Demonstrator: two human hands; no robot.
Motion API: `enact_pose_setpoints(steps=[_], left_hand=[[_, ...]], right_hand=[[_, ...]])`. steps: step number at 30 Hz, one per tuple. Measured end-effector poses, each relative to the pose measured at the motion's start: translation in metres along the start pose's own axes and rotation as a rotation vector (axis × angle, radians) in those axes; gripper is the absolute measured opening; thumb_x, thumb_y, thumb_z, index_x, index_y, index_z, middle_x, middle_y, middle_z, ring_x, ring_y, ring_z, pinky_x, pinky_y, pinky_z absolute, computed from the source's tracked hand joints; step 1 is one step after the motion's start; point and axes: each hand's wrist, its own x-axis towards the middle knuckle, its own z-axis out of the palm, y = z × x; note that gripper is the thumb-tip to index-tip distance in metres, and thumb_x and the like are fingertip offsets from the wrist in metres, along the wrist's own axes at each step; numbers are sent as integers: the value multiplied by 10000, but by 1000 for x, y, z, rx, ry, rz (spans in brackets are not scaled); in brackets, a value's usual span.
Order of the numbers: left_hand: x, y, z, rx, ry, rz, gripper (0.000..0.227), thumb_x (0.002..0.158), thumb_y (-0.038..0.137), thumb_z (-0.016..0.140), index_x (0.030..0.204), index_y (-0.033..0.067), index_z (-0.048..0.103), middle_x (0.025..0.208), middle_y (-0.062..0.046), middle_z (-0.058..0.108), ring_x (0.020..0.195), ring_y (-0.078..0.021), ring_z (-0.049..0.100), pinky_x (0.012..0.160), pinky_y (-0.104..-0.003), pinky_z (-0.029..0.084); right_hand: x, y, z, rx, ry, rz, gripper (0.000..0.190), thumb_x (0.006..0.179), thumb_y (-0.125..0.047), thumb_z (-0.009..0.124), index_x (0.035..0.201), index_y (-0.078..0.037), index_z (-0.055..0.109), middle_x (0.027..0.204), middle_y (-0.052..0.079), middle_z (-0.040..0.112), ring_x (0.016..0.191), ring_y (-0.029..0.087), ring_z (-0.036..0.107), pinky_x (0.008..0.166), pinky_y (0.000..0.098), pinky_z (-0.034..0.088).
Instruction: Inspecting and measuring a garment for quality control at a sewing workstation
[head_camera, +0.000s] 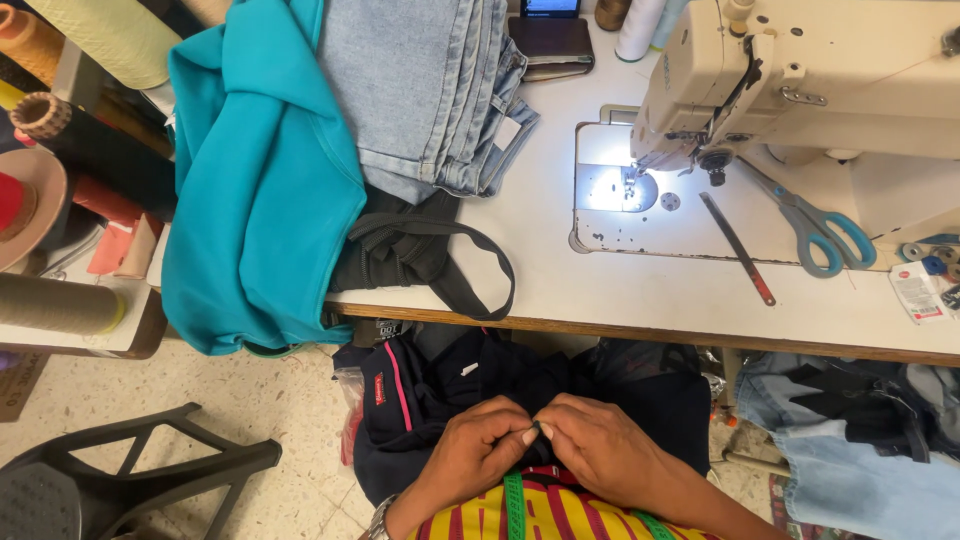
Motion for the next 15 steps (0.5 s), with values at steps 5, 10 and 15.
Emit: enact_pose_setpoints(steps=[5, 10, 15], left_hand=[[-1, -1, 0, 2, 1, -7, 114, 1002, 152, 661, 957, 53, 697, 882, -48, 680, 744, -183, 654, 660, -306, 523], [0, -1, 1, 5, -4, 2, 112, 999, 154, 664, 954, 59, 702, 885, -46, 688, 764, -183, 664, 688, -303, 532], [0, -1, 0, -4, -1, 10, 100, 993, 134, 668, 952, 48, 697, 887, -57, 688, 771, -192, 667, 698, -311, 531]], right_hand=[[-1, 2, -1, 5, -23, 39, 217, 1049, -192, 462, 1057, -91, 653, 857, 46, 658, 705, 207, 642, 632, 364, 506], [0, 1, 1, -7, -4, -3, 173, 1041, -148, 479, 1020, -73, 634, 841, 63, 641, 689, 219, 619, 628, 370, 498], [-2, 3, 0, -57, 20, -14, 208, 1053, -145, 445, 1083, -32, 616, 915, 101, 668, 755, 248, 652, 667, 377, 524]])
